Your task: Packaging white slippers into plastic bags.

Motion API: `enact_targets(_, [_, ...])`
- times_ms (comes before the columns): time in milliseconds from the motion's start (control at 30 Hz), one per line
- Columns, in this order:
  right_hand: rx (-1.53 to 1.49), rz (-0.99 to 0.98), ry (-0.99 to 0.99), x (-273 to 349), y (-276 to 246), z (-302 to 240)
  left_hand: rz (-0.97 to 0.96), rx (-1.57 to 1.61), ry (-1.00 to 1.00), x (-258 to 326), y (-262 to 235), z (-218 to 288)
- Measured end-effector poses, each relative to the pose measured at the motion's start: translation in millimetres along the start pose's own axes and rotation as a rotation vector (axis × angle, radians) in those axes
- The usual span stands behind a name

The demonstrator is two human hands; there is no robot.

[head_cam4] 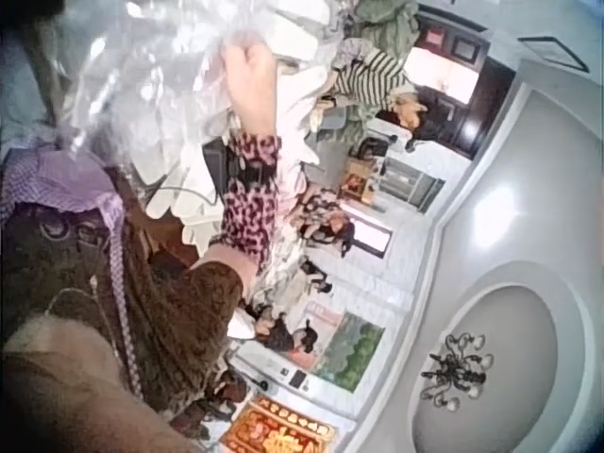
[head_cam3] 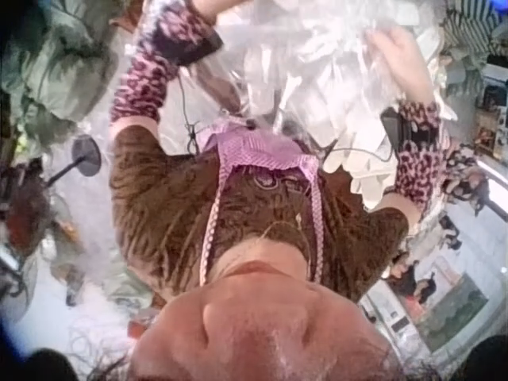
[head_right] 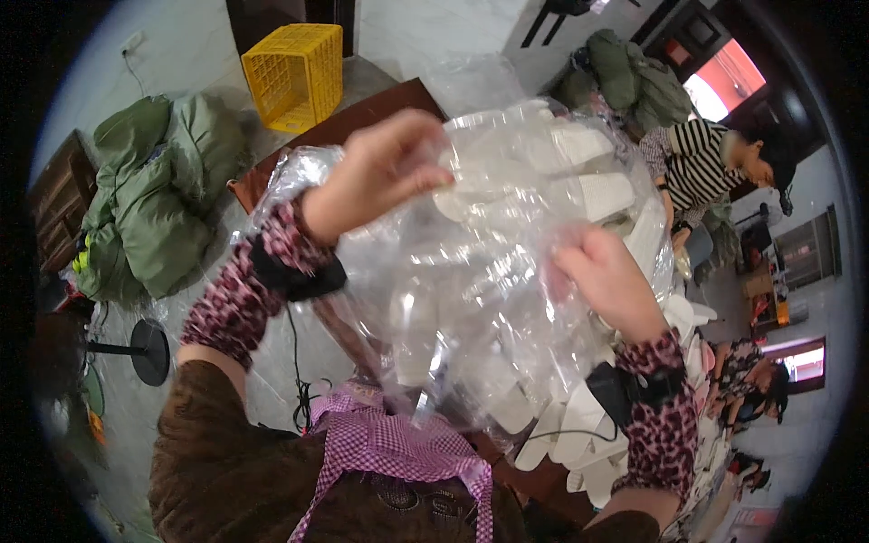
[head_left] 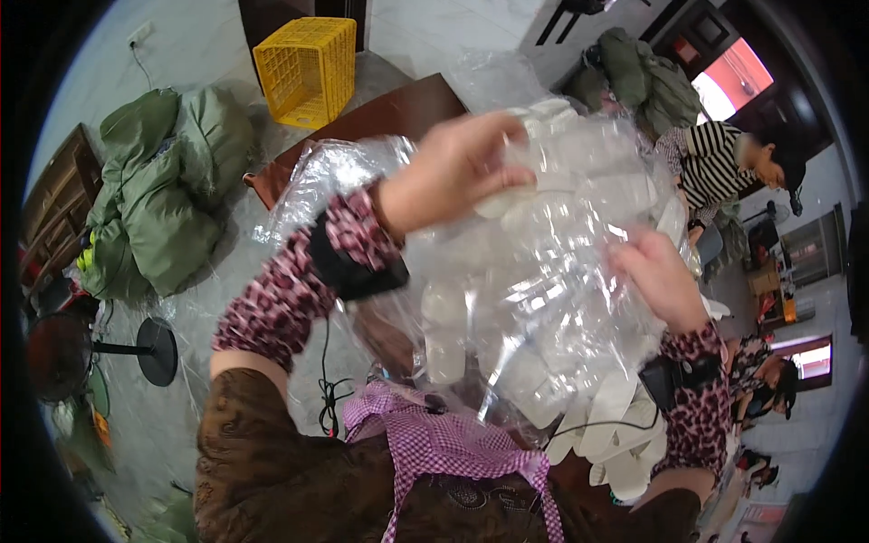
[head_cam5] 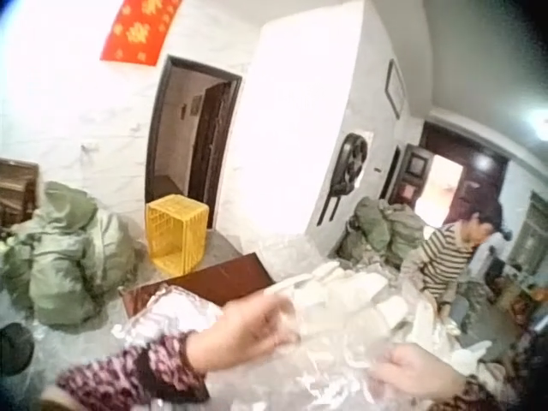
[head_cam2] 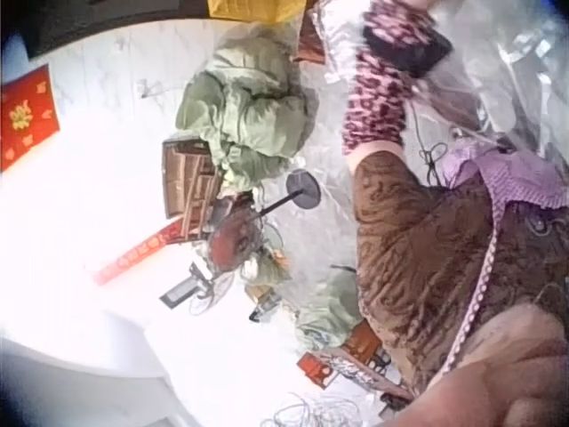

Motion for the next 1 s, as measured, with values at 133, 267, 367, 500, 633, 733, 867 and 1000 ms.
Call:
enact_targets(133, [-0.455,0.139,-0.112,-76,50,-11,0.009,-0.404,0.03,-41,-74,-20])
enact_targets(267, [-0.687,0.14,-0.218,-150,109,3,0.019,-0.721,0.174,-38,-142,-1])
enact_targets(367, [-1.075,0.157,-0.123,-204,156,58,-0.009,-0.819,0.258,-8,-144,-7])
enact_targets(500, [-1.186,0.174,0.008,-227,221,76,-0.334,-0.894,-0.018,70,-112,-54])
enact_targets(633, [-1.217,0.121,0.112,-235,272,116,-0.508,-0.957,-0.293,156,-82,-141])
enact_targets(733, [-1.342,0.031,0.226,-239,295,144,-0.552,-1.001,-0.36,185,-72,-180])
enact_targets(867, [-0.952,-0.133,0.138,-241,300,162,-0.575,-1.057,-0.387,199,-60,-215])
enact_targets(1000, [-0.905,-0.019,0.444,-235,293,151,-0.666,-0.952,-0.447,204,-55,-235])
Point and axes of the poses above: each hand's wrist, its own x-axis away from the middle knuckle, its own y-axis out of the palm, z = x × y, the point moved 5 cm from there along -x, towards the middle knuckle, and after that the axes turned 9 degrees about -y, right-handed, at the moved point
